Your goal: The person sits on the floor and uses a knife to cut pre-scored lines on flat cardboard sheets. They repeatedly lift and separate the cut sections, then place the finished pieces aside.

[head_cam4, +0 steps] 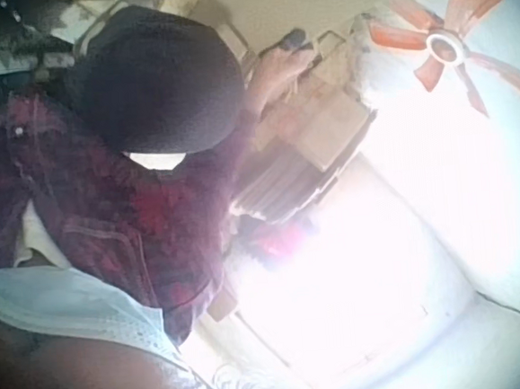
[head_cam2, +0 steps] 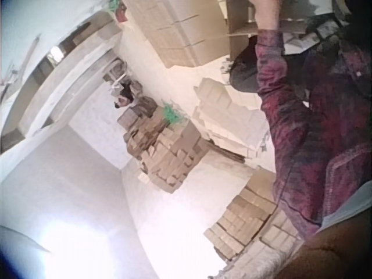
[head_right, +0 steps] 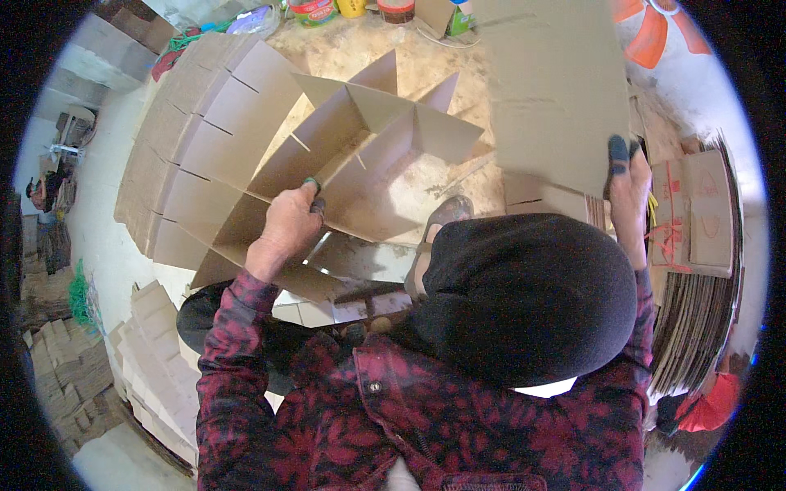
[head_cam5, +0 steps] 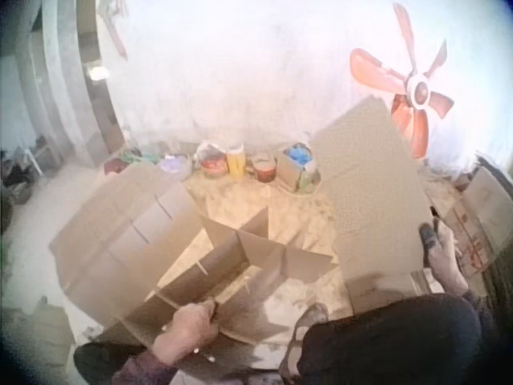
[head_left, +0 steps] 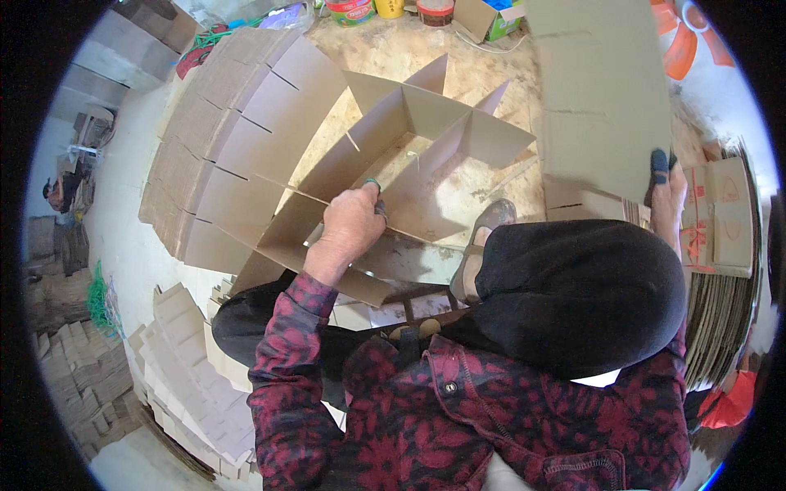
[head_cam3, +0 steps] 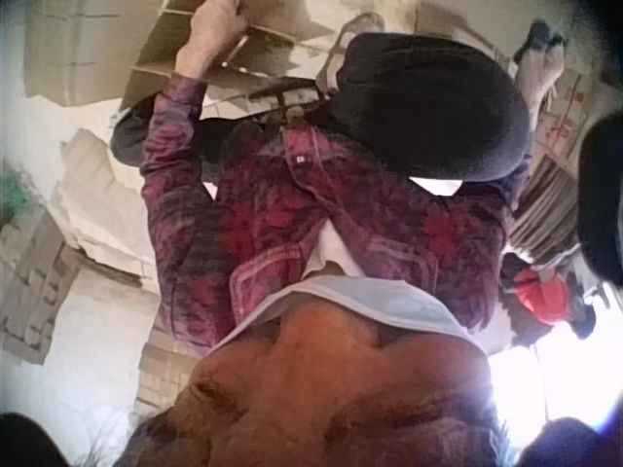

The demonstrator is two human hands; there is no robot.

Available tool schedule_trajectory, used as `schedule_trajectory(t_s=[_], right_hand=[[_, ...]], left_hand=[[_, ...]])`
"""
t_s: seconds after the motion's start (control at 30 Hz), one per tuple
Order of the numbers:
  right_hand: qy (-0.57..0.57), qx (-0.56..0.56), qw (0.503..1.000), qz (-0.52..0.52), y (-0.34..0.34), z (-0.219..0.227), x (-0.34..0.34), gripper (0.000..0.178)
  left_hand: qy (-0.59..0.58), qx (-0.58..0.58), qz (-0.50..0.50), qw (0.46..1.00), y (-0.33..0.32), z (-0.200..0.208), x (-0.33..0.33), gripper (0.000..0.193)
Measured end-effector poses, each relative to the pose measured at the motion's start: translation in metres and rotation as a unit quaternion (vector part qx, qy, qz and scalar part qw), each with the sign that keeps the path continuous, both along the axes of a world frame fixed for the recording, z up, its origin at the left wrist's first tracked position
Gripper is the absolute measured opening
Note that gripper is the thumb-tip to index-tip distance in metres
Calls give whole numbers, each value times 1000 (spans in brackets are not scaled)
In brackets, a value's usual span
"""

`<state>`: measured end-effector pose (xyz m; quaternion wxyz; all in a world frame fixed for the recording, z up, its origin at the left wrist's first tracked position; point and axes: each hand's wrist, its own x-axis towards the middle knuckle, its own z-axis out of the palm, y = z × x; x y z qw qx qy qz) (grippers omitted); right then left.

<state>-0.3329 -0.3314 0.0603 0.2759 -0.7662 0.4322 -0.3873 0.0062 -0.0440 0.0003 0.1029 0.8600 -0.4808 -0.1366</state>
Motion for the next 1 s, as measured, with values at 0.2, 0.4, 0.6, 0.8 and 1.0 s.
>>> schedule_trajectory(t_s=[0.2, 0.4, 0.6, 0.8, 1.0], right_hand=[[-63, 63, 987, 137, -26, 10, 51, 25], [76, -59, 995, -30, -31, -11, -25, 22], [178, -193, 963, 59, -9, -15, -35, 13], [117, -143, 974, 131, 18, 45, 38, 21], [52, -232, 905, 352, 24, 46, 150, 43]], left_hand=[[-22, 39, -20, 999, 2, 5, 4, 11], [-25, 46, -4, 999, 26, 11, 4, 11], [-28, -21, -26, 999, -11, -1, 1, 9], [-12, 12, -12, 1000, -12, 4, -1, 12], [1, 26, 2, 1000, -15, 5, 0, 13]])
